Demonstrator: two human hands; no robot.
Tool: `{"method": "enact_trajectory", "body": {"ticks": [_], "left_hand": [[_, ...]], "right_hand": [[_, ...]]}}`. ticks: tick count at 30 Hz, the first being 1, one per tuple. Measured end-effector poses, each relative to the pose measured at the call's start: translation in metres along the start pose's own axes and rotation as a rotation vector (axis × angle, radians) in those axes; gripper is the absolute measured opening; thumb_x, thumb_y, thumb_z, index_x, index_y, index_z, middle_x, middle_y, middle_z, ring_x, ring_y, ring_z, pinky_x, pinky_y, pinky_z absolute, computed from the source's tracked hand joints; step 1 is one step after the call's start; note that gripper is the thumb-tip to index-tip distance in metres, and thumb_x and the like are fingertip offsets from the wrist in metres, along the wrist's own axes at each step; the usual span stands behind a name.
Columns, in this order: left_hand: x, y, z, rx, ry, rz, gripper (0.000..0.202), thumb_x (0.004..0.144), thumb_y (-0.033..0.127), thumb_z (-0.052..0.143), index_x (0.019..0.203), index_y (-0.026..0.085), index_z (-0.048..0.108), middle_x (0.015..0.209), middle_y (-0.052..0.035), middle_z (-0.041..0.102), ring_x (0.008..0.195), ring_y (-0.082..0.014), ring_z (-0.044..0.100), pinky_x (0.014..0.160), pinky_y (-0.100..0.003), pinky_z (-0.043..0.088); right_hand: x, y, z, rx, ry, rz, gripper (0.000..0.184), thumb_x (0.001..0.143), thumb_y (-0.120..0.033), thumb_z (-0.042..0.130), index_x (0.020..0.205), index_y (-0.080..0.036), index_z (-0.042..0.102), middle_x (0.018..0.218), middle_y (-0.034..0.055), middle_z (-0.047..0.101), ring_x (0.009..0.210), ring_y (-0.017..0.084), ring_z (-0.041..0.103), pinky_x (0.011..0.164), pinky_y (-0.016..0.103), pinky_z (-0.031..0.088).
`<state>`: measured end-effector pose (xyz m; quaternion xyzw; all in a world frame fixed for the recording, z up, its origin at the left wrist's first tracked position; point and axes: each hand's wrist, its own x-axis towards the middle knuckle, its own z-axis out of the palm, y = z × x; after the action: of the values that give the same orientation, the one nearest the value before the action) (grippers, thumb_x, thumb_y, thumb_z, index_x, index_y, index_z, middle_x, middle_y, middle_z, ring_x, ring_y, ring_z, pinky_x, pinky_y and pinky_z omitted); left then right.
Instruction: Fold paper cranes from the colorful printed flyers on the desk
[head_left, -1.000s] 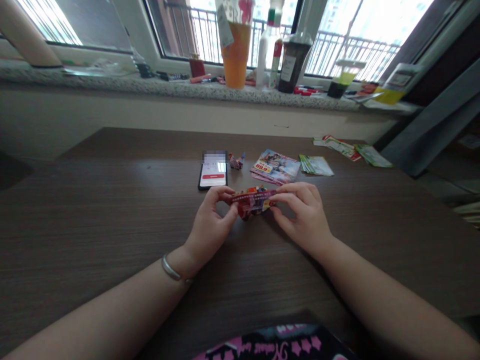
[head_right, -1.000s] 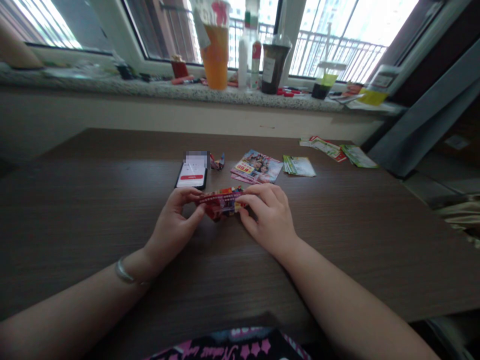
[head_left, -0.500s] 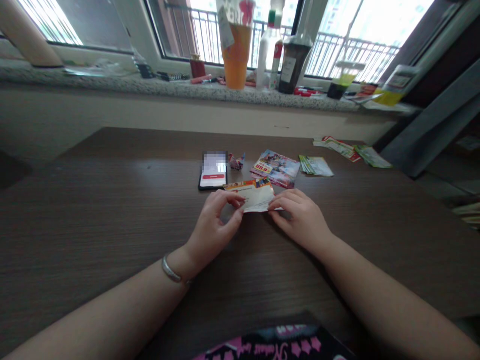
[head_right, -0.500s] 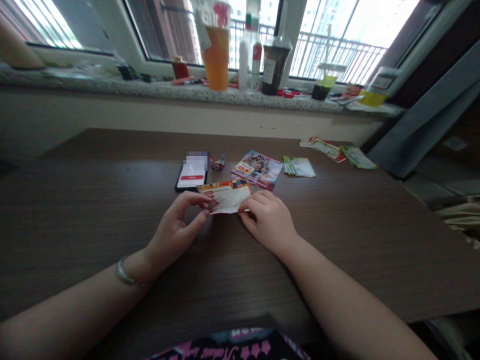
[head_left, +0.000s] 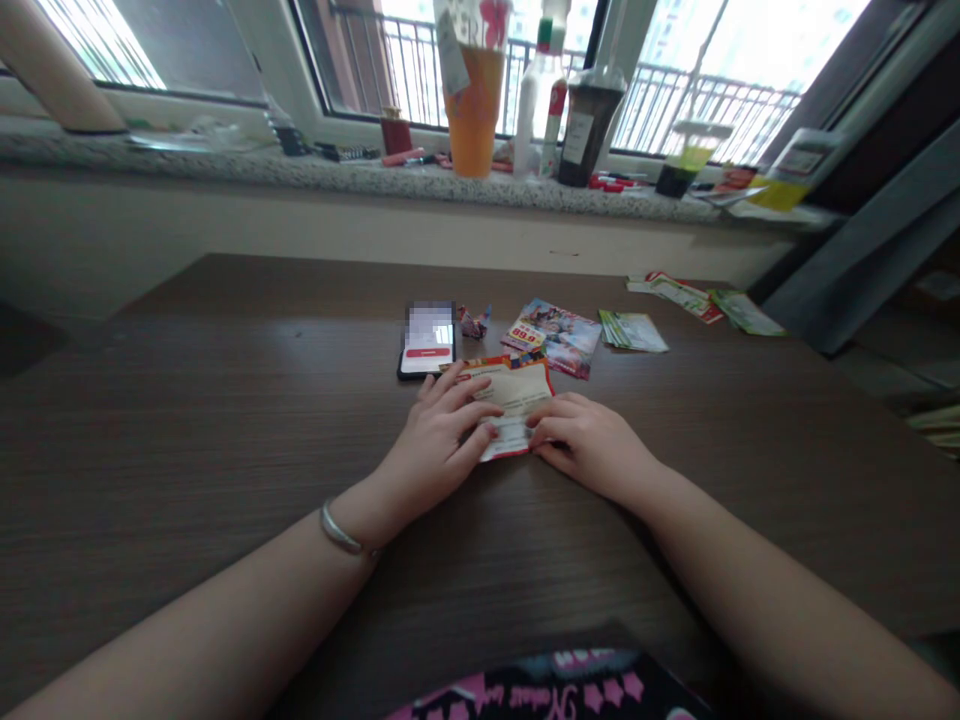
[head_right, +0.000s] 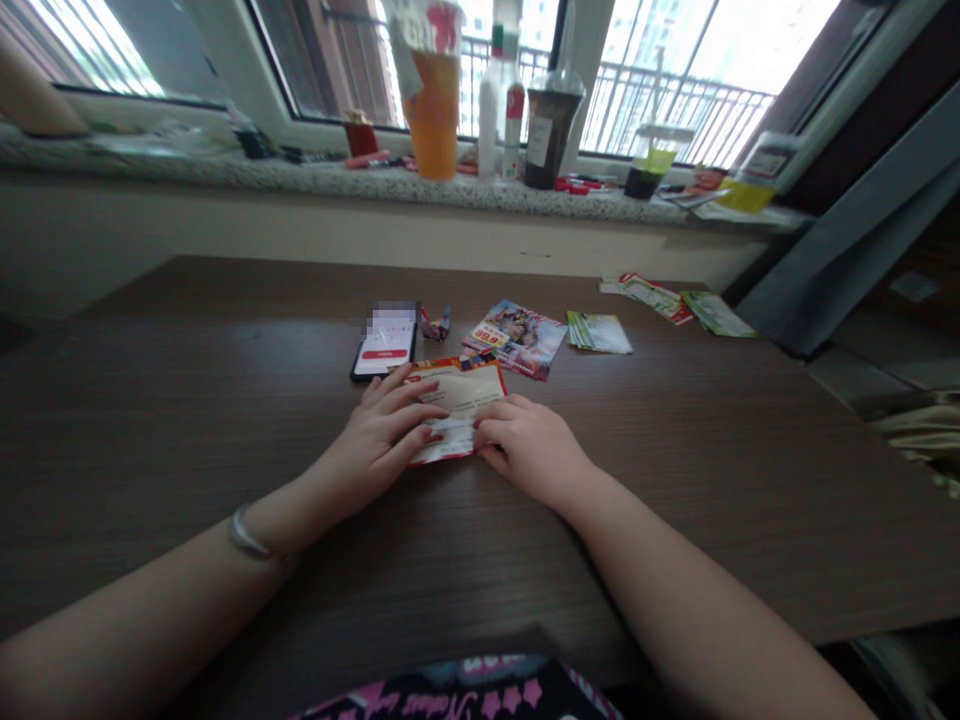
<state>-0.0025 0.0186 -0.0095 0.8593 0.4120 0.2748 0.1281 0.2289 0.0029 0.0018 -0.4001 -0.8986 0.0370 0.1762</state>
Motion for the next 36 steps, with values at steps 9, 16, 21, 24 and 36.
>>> {"method": "enact_trajectory", "body": {"ticks": [9,16,21,24,36], "left_hand": [[-0.002,0.001,-0.001,0.131,-0.027,0.067,0.023,0.088,0.030,0.052,0.097,0.031,0.073,0.117,-0.0040,0.063,0.136,-0.0320,0.031,0.112,-0.060,0.012],[-0.003,0.006,-0.005,0.108,-0.037,0.134,0.021,0.086,0.030,0.055,0.094,0.033,0.074,0.090,-0.0033,0.066,0.133,-0.0309,0.036,0.114,-0.062,0.001],[-0.005,0.011,-0.006,0.192,-0.104,0.240,0.024,0.088,0.030,0.051,0.100,0.032,0.072,0.087,-0.0030,0.065,0.132,-0.0297,0.039,0.115,-0.060,0.000],[-0.005,0.014,-0.006,0.134,-0.147,0.278,0.025,0.089,0.026,0.050,0.104,0.030,0.070,0.098,-0.0028,0.066,0.126,-0.0264,0.047,0.117,-0.056,0.008],[-0.003,0.017,-0.004,-0.044,-0.284,0.424,0.026,0.091,0.018,0.046,0.107,0.023,0.065,0.110,-0.0049,0.068,0.110,-0.0218,0.058,0.098,-0.040,0.044]], "right_hand": [[0.001,-0.003,-0.001,0.005,-0.061,0.090,0.007,0.084,-0.017,0.059,0.082,-0.022,0.064,0.093,0.0027,0.069,0.091,0.018,0.060,0.079,0.031,0.047],[0.002,0.000,-0.001,0.008,-0.032,0.160,0.010,0.081,-0.013,0.058,0.085,-0.021,0.063,0.090,0.0042,0.068,0.086,0.018,0.061,0.079,0.031,0.047],[0.002,0.008,0.003,0.054,0.010,0.184,0.013,0.082,-0.015,0.059,0.091,-0.021,0.064,0.094,0.0053,0.068,0.091,0.020,0.061,0.082,0.035,0.048],[0.003,0.012,0.005,0.106,0.001,0.163,0.013,0.082,-0.013,0.058,0.090,-0.020,0.065,0.096,0.0055,0.069,0.094,0.019,0.061,0.085,0.036,0.048],[0.004,0.029,0.006,0.190,0.027,0.007,0.013,0.081,-0.010,0.061,0.089,-0.019,0.066,0.099,0.0055,0.070,0.100,0.018,0.061,0.092,0.038,0.047]]}}
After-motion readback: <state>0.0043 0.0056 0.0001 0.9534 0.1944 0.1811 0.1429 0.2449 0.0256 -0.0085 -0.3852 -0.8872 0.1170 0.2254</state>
